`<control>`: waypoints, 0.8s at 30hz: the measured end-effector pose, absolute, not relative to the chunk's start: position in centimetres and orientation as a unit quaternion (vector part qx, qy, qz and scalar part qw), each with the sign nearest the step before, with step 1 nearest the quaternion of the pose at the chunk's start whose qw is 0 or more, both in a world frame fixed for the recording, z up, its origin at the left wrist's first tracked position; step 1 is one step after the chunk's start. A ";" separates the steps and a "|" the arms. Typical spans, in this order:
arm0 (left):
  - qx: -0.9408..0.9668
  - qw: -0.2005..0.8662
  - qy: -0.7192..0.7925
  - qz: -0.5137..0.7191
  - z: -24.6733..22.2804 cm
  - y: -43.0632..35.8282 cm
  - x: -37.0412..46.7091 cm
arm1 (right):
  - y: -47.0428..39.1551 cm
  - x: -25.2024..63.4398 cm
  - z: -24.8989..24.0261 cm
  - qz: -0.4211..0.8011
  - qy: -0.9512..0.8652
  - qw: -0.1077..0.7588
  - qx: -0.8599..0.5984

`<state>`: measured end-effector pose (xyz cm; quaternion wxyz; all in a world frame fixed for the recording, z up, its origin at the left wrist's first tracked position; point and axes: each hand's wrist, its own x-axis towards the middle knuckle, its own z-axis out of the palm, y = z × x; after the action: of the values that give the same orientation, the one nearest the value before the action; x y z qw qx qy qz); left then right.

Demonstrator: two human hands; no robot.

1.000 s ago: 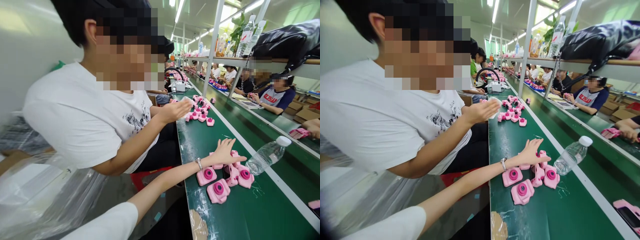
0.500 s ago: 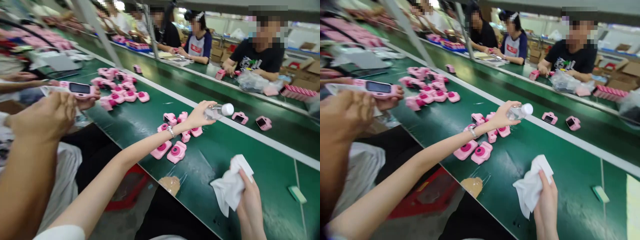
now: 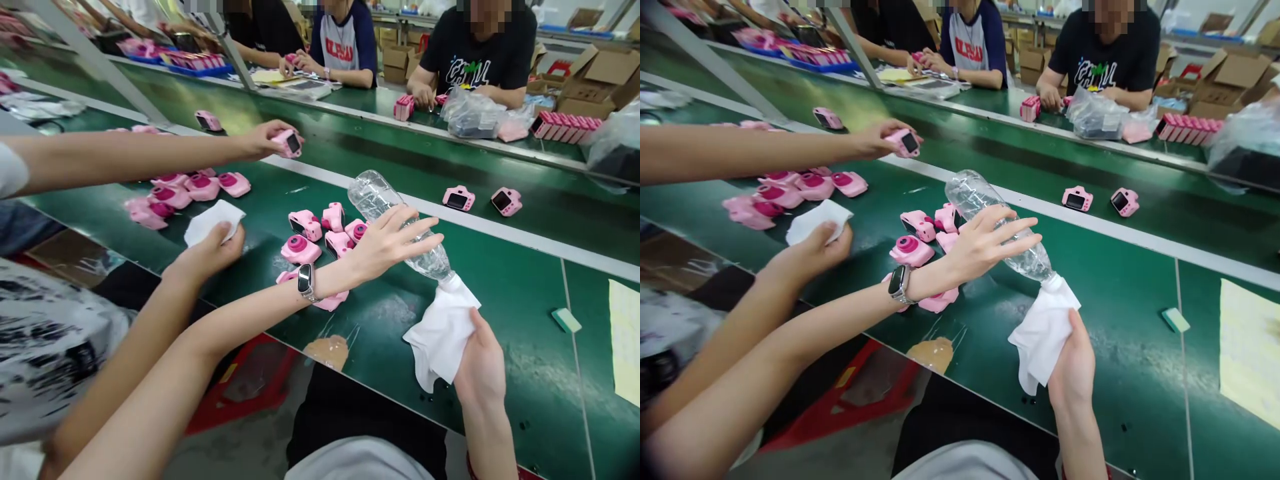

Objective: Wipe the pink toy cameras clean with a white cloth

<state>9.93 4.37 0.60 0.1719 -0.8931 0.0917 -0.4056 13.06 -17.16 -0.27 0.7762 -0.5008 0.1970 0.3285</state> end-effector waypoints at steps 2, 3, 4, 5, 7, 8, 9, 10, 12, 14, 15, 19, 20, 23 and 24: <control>-0.892 0.170 0.092 -0.409 0.8 4.4 9.9 | -17.2 13.0 -0.3 0.326 0.199 0.777 -0.501; -0.892 0.165 0.093 -0.411 0.8 4.4 10.0 | -17.2 12.9 -0.3 0.324 0.198 0.778 -0.501; -0.891 0.159 0.095 -0.414 0.8 4.4 10.0 | -17.3 12.9 -0.3 0.323 0.195 0.779 -0.501; -0.891 0.153 0.097 -0.417 0.9 4.4 10.0 | -17.3 12.9 -0.3 0.322 0.191 0.780 -0.502; -0.893 0.140 0.101 -0.416 0.9 4.5 9.9 | -17.2 12.9 -0.3 0.320 0.176 0.781 -0.507; -0.896 0.133 0.103 -0.412 0.9 4.5 9.9 | -17.2 13.0 -0.3 0.318 0.168 0.782 -0.509; -0.897 0.128 0.105 -0.410 1.0 4.5 9.8 | -17.2 13.0 -0.4 0.316 0.162 0.783 -0.511; -0.898 0.126 0.107 -0.408 1.0 4.5 9.7 | -17.2 13.1 -0.4 0.313 0.159 0.785 -0.511; -0.897 0.124 0.113 -0.410 1.2 4.3 9.5 | -17.2 13.3 -0.5 0.308 0.160 0.788 -0.509; -0.895 0.121 0.118 -0.412 1.5 4.0 9.1 | -17.3 13.4 -0.6 0.305 0.165 0.791 -0.505; -0.895 0.119 0.119 -0.413 1.7 3.8 9.0 | -17.3 13.5 -0.6 0.304 0.166 0.793 -0.502; -0.893 0.114 0.118 -0.419 2.3 2.9 8.3 | -17.5 13.6 -0.3 0.298 0.167 0.795 -0.502; -0.893 0.111 0.120 -0.420 2.3 2.8 8.2 | -17.5 13.6 -0.2 0.295 0.163 0.794 -0.506; -0.901 0.098 0.121 -0.405 2.2 2.9 8.2 | -17.7 13.6 -0.1 0.288 0.140 0.793 -0.518; -0.909 0.091 0.114 -0.391 2.1 2.9 8.4 | -18.0 13.6 -0.1 0.289 0.132 0.795 -0.517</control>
<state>8.37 2.94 2.13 0.0911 -0.9087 0.1143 -0.3911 13.64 -18.02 -0.15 0.7946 -0.5172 0.1320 0.2894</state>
